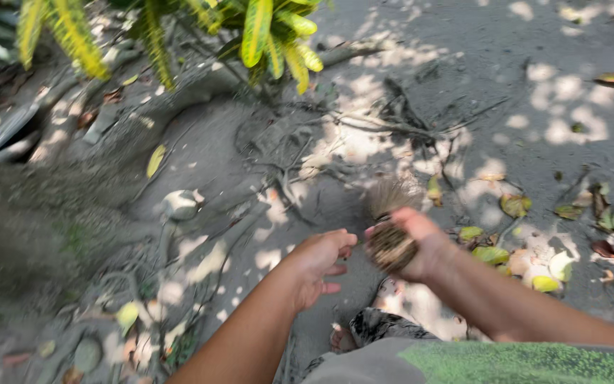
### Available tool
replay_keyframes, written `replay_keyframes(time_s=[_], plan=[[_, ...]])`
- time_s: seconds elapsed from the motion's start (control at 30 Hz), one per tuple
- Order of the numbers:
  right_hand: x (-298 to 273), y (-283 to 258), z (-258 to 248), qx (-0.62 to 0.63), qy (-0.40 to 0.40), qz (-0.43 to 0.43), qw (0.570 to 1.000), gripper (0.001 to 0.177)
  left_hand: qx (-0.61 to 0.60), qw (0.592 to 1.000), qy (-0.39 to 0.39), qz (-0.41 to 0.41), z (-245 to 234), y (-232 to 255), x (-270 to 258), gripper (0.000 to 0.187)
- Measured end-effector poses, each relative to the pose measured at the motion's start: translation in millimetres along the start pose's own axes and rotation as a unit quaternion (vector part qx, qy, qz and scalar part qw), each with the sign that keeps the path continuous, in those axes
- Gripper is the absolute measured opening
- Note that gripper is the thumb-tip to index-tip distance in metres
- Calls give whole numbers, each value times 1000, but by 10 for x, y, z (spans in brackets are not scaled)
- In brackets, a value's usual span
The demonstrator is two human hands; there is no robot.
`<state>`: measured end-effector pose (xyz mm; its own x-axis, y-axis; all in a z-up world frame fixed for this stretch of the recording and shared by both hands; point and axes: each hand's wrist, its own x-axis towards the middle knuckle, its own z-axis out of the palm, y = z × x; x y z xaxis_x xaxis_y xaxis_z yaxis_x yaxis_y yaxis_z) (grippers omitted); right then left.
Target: The person sweeps leaves and debris on a sandy ground using a bundle of sticks.
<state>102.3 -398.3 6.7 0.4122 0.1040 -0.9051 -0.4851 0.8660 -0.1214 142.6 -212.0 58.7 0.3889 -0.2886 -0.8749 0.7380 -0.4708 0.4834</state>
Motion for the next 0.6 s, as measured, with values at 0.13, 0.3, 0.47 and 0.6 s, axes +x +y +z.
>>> replay_keyframes(time_s=[0.13,0.3,0.47,0.6], plan=[[-83,47,87,-24,-147,22,989,45,-19,1000,0,1,145,390,180,67],[217,-1062,-194,143,-1,1,990,45,127,991,45,23,165,939,418,73],[-24,-1730,-680,269,110,-122,949,38,137,990,32,-3,293,1085,646,75],[-223,-1403,-623,155,86,-139,974,28,193,980,3,-46,737,1261,825,65]])
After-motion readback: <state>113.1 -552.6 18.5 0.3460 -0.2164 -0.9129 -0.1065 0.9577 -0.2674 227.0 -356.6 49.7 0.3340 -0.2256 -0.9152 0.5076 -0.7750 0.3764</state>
